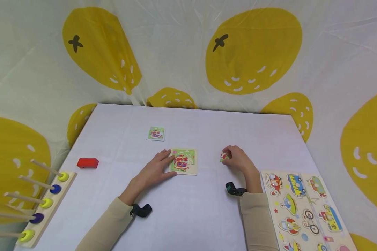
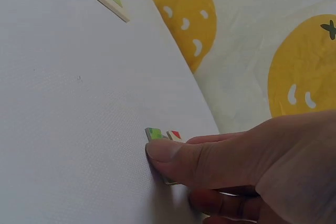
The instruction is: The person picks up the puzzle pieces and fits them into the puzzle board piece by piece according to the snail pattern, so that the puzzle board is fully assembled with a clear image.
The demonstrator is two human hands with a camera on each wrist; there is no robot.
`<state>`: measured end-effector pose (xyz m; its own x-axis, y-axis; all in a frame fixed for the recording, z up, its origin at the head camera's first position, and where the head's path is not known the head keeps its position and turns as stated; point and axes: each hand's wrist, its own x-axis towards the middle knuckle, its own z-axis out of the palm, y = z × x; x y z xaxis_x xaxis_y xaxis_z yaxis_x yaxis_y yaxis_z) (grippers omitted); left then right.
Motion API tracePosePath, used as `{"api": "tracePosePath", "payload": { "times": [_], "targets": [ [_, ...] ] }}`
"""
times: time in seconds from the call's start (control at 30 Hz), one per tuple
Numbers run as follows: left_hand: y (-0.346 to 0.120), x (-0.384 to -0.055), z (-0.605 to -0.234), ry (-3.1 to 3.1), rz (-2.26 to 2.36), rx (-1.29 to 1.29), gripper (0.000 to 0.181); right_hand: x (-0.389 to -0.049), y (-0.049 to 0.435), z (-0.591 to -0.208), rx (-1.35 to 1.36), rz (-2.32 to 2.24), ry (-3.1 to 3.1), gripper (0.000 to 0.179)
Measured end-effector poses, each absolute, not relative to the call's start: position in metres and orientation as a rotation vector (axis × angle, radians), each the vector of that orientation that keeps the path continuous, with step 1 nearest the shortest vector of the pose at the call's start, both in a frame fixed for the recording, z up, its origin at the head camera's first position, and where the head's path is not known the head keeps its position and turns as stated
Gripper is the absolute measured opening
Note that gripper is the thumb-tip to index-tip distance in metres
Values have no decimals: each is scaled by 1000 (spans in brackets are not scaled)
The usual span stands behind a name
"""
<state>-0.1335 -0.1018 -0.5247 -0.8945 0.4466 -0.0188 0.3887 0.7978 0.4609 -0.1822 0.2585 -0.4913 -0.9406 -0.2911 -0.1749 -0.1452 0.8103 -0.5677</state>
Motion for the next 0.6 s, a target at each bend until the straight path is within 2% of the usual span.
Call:
{"api": "tracePosePath", "payload": {
  "times": [0.2, 0.4, 0.6],
  "targets": [
    [-101, -133, -525, 2852, 680, 663, 75, -182, 261, -493, -309, -846, 2747, 33],
    [-102, -133, -525, 2858, 685, 668, 74, -180, 262, -489, -323, -846, 2778, 20],
    [-102, -133, -524, 2856, 686, 678, 74, -179, 260, -487, -320, -869, 2804, 19]
  ]
}}
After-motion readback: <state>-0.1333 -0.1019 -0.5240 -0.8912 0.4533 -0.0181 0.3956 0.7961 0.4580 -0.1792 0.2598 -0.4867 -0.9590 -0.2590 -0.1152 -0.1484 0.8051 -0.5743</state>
